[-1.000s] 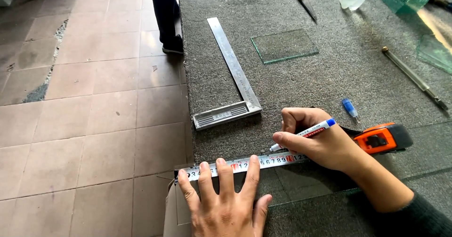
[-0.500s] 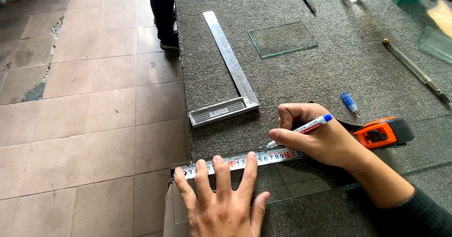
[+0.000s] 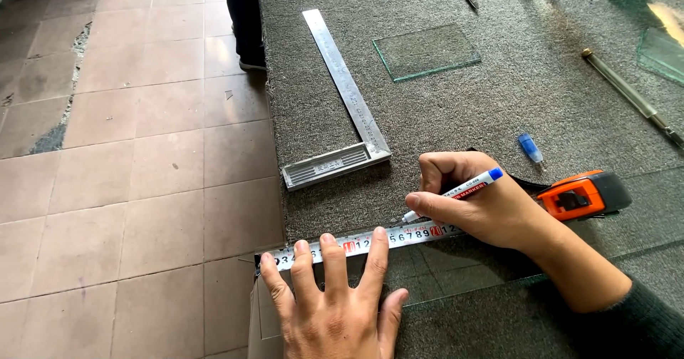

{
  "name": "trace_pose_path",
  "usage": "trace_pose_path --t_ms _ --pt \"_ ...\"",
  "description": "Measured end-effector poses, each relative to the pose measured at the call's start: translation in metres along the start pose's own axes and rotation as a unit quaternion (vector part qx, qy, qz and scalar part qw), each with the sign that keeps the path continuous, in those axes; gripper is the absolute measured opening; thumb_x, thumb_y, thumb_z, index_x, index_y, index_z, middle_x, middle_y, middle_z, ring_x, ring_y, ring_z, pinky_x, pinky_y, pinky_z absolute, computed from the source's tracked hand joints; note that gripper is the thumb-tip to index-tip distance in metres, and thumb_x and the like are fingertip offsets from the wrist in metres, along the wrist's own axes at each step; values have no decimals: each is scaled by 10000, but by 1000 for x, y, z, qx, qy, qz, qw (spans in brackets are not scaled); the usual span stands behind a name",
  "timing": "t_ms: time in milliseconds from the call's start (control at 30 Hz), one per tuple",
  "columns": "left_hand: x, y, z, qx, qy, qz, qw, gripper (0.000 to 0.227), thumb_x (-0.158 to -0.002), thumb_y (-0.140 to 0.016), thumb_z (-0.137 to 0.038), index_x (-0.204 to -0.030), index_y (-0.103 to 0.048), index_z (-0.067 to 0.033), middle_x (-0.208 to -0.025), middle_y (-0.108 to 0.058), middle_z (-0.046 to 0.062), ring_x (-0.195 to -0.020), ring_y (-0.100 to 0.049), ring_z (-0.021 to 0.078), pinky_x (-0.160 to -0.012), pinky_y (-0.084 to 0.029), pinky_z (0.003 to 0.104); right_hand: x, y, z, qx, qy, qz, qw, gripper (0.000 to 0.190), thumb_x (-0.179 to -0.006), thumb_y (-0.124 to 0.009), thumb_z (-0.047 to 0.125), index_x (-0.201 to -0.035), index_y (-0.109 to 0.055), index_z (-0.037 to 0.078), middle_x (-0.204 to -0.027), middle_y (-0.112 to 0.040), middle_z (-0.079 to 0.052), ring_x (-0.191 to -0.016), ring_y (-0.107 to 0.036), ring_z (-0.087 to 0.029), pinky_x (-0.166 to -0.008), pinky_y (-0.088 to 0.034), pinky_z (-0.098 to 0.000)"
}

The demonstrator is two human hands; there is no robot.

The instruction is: Measuring, marking, and cutting a glass sheet using specialized tools on a workbench

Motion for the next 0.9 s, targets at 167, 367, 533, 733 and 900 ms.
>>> trace_pose_path --t_ms 167,367,533,733,900 --pt "0 1 0 -4 1 3 1000 701 -906 -590 -770 -1499 -655 -402 -1347 -600 202 -1184 -569 470 -1112 -407 842 0 -1 1 -6 -5 0 1000 439 -970 -845 150 -683 -513 149 -615 -553 43 -613 -439 -55 -540 -347 -277" --pt "0 1 -1 -5 4 4 1000 705 -903 -588 -772 -1499 -654 -401 -1353 -604 201 -1188 -573 473 -1118 -404 836 0 -1 -1 -16 15 5 1000 429 -986 -832 140 -695 -516 155 -632 -526 52 -620 -424 -51 -547 -341 -271" --pt "-1 2 -1 -5 3 0 1000 681 -929 -555 -766 -1491 -663 -397 -1343 -612 201 -1179 -579 468 -1117 -409 832 0 -2 -1 -19 2 1 1000 432 -976 -841 127 -686 -522 152 -614 -530 50 -603 -419 -46 -530 -327 -272" --pt "-2 0 0 -4 1 0 1000 710 -894 -598 -777 -1493 -663 -402 -1339 -606 202 -1165 -578 476 -1107 -414 835 -1 -1 -1 -44 19 4 999 406 -992 -817 145 -719 -516 149 -642 -566 31 -621 -461 -56 -555 -371 -262" --pt "1 0 -1 -6 5 0 1000 720 -868 -620 -773 -1485 -667 -405 -1348 -600 195 -1186 -572 468 -1111 -410 838 0 1 -3 -73 10 2 997 372 -1002 -798 152 -748 -526 139 -619 -562 14 -582 -453 -63 -520 -354 -261"
Point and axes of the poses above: each hand's wrist, its own x-axis away from the middle knuckle, its own y-axis out of the back of the hand, z = x × y, the point moved 1 cm from there along -x, towards the middle knuckle
